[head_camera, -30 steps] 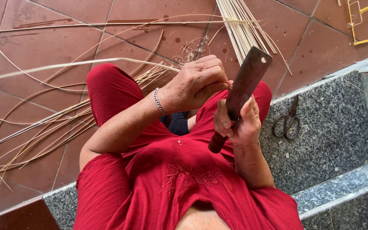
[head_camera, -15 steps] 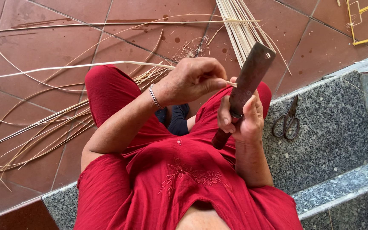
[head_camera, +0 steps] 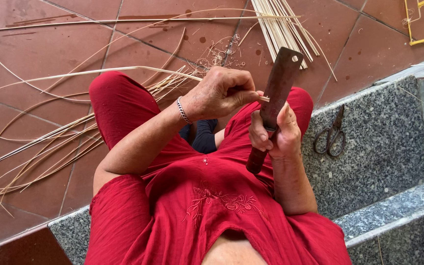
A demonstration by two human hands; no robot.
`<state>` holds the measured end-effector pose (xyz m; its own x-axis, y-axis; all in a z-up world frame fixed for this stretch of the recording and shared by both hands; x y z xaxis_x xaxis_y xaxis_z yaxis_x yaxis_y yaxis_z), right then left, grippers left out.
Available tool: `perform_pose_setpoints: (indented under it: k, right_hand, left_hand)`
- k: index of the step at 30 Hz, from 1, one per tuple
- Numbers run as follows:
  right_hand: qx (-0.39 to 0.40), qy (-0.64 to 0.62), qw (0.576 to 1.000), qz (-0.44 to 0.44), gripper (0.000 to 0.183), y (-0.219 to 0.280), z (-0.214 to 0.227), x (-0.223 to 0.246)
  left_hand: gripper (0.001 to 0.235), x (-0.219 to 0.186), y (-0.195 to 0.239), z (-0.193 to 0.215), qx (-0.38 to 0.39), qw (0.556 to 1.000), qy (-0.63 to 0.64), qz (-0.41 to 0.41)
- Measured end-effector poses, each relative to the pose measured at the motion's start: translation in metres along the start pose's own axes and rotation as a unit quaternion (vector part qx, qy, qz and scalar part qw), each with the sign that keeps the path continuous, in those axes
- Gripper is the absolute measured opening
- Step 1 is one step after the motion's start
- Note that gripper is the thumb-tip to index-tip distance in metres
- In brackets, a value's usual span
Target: The person sits on a tiled floor and uses a knife to split long bamboo strips into thinner strands. They repeatedly hold a strip, shave it with the blade, and set the finished pieces aside.
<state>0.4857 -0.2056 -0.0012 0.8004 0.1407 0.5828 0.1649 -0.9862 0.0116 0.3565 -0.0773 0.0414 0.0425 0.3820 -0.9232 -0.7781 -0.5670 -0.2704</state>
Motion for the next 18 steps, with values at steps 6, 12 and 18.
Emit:
perform_pose_setpoints:
  k: [6, 12, 18]
  right_hand:
    - [0.018, 0.003, 1.0, 0.008, 0.052, -0.003, 0.001, -0.002]
    - [-0.004, 0.024, 1.0, 0.017, 0.049, -0.004, 0.006, -0.003]
    - [0.018, 0.011, 0.999, 0.041, 0.058, -0.007, -0.001, 0.006]
  left_hand:
    - [0.022, 0.014, 0.001, -0.007, 0.015, 1.0, 0.017, 0.022]
    - [0.022, 0.022, 0.0, -0.009, 0.02, 0.999, 0.029, 0.036]
    - [0.022, 0.021, 0.003, -0.001, 0.027, 0.998, 0.049, 0.041]
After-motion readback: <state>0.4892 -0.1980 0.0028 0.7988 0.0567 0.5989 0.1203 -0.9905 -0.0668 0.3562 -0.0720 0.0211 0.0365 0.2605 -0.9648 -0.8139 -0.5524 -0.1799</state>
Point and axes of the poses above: each hand's wrist, its own y-axis away from the middle knuckle, its own z-axis out of the back of the hand, x = y × z, the point moved 5 cm from there along -y, towards the middle knuckle, and after that the axes turned 2 degrees about -z, right-handed, at the moved point
